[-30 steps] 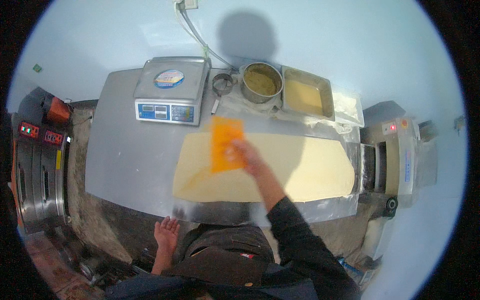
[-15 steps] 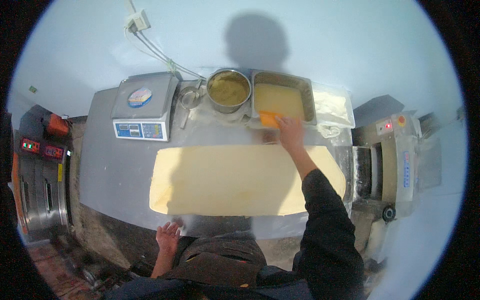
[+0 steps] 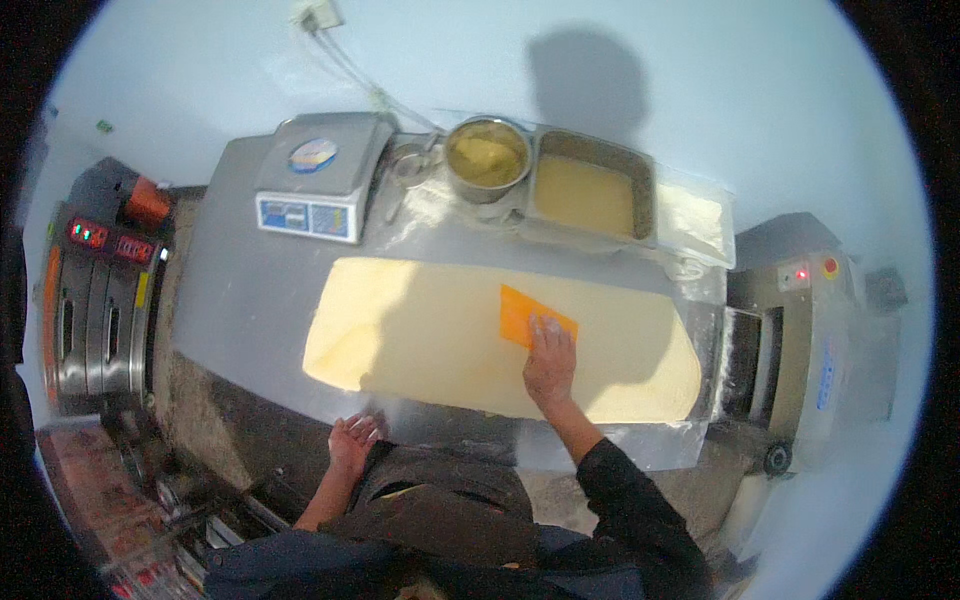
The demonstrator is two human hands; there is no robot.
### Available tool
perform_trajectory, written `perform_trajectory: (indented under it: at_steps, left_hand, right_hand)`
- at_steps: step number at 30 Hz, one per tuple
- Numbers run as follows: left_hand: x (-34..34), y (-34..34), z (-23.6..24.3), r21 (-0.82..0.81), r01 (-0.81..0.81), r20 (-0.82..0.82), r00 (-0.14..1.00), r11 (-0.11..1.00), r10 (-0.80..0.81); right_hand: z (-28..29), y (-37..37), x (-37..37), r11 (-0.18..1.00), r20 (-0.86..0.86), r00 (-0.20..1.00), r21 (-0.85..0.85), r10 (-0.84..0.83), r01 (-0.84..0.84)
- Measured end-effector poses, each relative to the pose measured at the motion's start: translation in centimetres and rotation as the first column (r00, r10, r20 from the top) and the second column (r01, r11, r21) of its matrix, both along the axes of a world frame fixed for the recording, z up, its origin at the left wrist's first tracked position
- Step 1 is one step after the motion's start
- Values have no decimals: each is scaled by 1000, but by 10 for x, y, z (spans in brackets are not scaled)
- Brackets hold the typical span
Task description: The person spreads a liquid on a large sheet of dough using an orange scraper, then retrieves a tray of baked buns from a commercial oven using an oven mitt and tongs. The buns are turned on the tray and the tray is returned to the oven.
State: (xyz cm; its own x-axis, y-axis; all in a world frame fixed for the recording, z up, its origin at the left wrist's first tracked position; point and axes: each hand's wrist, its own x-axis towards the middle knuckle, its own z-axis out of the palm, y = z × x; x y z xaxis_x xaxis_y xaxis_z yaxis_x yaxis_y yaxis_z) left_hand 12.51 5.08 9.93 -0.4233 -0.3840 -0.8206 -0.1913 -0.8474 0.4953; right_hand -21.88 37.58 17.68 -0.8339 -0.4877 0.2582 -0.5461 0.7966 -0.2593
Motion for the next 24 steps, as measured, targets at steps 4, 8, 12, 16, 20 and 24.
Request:
perform_trajectory:
  at_steps: [4, 8, 12, 16, 20, 24]
  left_hand:
    - [46, -17, -4, -46, -20, -13, 1000, 999, 20]
    - [78, -28, 0, -26, -95, 9, 995, 995, 95]
    - [139, -54, 0, 28, -198, -32, 979, 980, 199]
    - [219, -99, -10, 69, -267, -51, 961, 961, 271]
    - [293, -162, -1, 10, -316, 1, 949, 949, 316]
    - [365, -208, 11, 19, -445, 63, 894, 895, 443]
  right_hand:
    - [-15, -48, 63, 997, 5, 1000, 82, 4, -5]
    - [-42, -56, 100, 985, 163, 986, 175, -33, 4]
    - [-31, -80, 141, 965, 40, 998, 256, 45, -54]
    - [-70, -98, 172, 920, 74, 997, 388, 21, -48]
    - [-108, -92, 190, 983, -67, 998, 183, 2, 10]
    - [-53, -243, 258, 984, 192, 974, 105, 120, -142]
